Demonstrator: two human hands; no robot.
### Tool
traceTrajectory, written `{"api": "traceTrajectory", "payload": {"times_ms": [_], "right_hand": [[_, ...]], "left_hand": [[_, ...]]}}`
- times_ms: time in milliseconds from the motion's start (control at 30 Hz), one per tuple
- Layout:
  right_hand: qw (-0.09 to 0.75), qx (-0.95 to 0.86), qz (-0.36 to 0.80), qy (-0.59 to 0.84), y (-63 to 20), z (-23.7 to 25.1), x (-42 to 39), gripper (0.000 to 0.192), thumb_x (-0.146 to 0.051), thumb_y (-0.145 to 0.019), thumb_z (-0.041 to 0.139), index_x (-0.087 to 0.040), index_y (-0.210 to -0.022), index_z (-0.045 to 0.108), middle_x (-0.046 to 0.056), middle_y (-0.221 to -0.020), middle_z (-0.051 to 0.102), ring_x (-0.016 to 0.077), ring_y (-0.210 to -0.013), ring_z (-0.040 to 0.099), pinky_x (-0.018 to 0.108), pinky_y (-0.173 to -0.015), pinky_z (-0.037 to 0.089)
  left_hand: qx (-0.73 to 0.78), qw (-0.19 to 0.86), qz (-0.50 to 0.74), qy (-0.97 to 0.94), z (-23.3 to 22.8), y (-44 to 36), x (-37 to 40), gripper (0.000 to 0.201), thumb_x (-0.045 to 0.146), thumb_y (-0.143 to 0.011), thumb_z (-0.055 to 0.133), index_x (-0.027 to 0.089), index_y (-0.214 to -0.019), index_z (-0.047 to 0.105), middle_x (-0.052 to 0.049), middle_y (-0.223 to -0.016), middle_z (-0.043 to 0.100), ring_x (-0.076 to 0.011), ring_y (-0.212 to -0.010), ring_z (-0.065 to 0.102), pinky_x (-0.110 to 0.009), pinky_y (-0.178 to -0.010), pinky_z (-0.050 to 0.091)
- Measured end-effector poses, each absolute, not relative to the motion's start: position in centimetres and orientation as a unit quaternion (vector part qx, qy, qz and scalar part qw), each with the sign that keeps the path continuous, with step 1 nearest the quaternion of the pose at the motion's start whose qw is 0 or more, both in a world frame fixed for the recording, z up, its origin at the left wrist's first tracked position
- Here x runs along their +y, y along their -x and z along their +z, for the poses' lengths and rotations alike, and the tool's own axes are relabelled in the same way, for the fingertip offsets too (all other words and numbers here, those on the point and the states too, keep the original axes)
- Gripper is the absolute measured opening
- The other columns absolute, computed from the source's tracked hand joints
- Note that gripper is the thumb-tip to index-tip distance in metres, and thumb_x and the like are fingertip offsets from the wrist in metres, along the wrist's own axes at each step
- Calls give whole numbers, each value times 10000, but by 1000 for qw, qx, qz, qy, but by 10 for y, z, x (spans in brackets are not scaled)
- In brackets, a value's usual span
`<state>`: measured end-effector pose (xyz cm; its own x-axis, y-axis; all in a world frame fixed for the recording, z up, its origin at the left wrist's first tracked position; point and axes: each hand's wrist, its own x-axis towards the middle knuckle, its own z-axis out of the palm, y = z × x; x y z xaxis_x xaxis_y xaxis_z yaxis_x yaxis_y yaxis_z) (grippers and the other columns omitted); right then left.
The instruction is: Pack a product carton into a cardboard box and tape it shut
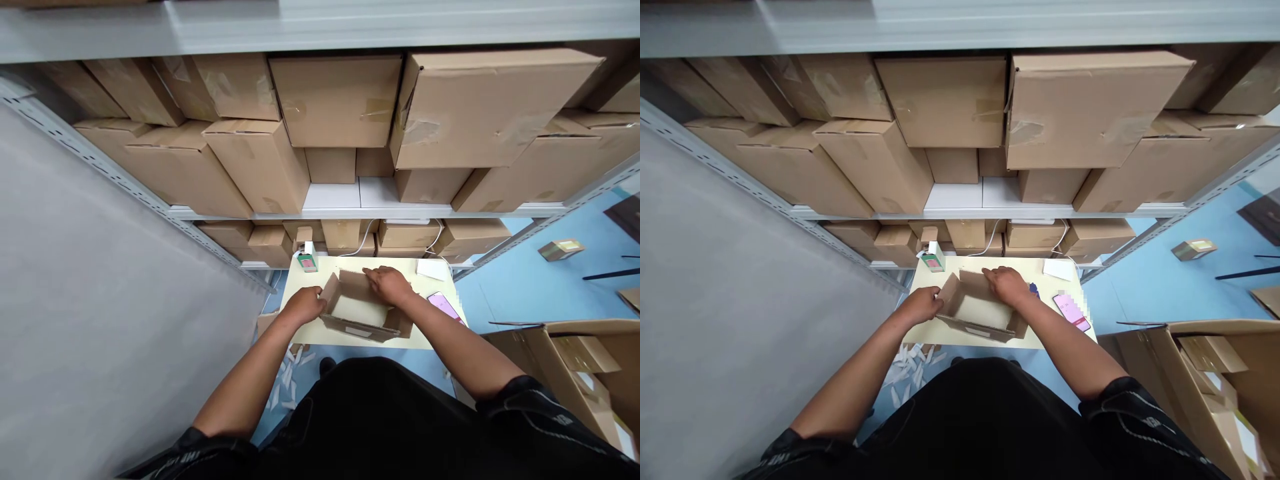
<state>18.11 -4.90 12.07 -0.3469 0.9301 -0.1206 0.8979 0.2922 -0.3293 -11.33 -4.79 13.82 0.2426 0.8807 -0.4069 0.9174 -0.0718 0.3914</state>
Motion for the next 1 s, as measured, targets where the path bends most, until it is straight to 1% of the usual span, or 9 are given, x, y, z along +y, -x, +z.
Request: {"api": "traceTrajectory", "payload": {"times_ms": [167, 233, 300, 400, 500, 633, 833, 933, 1000], "right_hand": [[249, -746, 72, 614, -201, 123, -89, 464, -322, -972, 569, -199, -1417, 619, 160, -1381, 654, 345, -1327, 533, 544, -1175, 351], [323, -657, 42, 680, -214, 119, -113, 471, -404, -934, 619, -186, -1352, 636, 184, -1363, 622, 375, -1310, 532, 571, -1136, 402], [337, -583, 106, 732, -222, 108, -134, 508, -452, -874, 661, -182, -1304, 628, 178, -1279, 628, 366, -1194, 599, 556, -1038, 492], [359, -506, 294, 727, -219, 86, -153, 513, -440, -844, 656, -204, -1294, 588, 107, -1087, 682, 277, -935, 685, 461, -852, 586], [416, -494, 362, 672, -206, 68, -157, 484, -384, -841, 628, -220, -1294, 585, 92, -1111, 713, 243, -971, 703, 439, -913, 589], [380, -552, 369, 644, -197, 60, -157, 329, -343, -845, 628, -253, -1152, 708, 80, -1215, 746, 270, -1151, 691, 473, -1063, 529], [369, -584, 359, 628, -215, 59, -163, 279, -312, -899, 581, -254, -1109, 756, 66, -1199, 776, 271, -1156, 712, 480, -1066, 548], [375, -665, 289, 578, -236, 60, -170, 334, -218, -915, 536, -263, -1157, 762, 66, -1204, 776, 262, -1175, 707, 488, -1086, 544], [348, -728, 246, 537, -252, 60, -178, 433, -140, -889, 511, -270, -1223, 754, 63, -1221, 775, 261, -1209, 694, 504, -1111, 532]], "left_hand": [[667, 203, -18, -717, 138, 105, -84, 333, 238, -898, 490, 178, -1191, 638, -169, -1048, 770, -323, -985, 729, -356, -761, 473], [680, 199, -14, -706, 138, 104, -95, 343, 223, -912, 476, 170, -1225, 607, -164, -1005, 770, -323, -964, 733, -360, -762, 478], [686, 209, -5, -697, 138, 103, -102, 379, 211, -916, 477, 169, -1282, 568, -155, -973, 767, -326, -946, 735, -363, -758, 482], [686, 235, 27, -688, 136, 98, -111, 426, 187, -917, 476, 167, -1342, 509, -134, -938, 757, -325, -919, 734, -370, -754, 488], [671, 261, 80, -689, 129, 92, -119, 447, 183, -912, 498, 183, -1359, 481, -103, -987, 739, -299, -910, 728, -373, -769, 510], [603, 265, 156, -736, 115, 88, -127, 508, 229, -894, 588, 211, -1395, 500, -115, -1252, 669, -288, -1132, 678, -411, -939, 547], [479, 262, 166, -821, 95, 99, -126, 459, 432, -952, 630, 192, -1342, 643, -157, -1404, 597, -336, -1332, 556, -521, -1150, 478], [448, 278, 147, -837, 88, 117, -119, 405, 311, -996, 523, 183, -1354, 662, -155, -1536, 526, -316, -1442, 493, -508, -1212, 436], [413, 308, 124, -848, 86, 133, -112, 471, 191, -966, 483, 201, -1412, 634, -119, -1615, 468, -280, -1491, 457, -475, -1241, 413]]}}
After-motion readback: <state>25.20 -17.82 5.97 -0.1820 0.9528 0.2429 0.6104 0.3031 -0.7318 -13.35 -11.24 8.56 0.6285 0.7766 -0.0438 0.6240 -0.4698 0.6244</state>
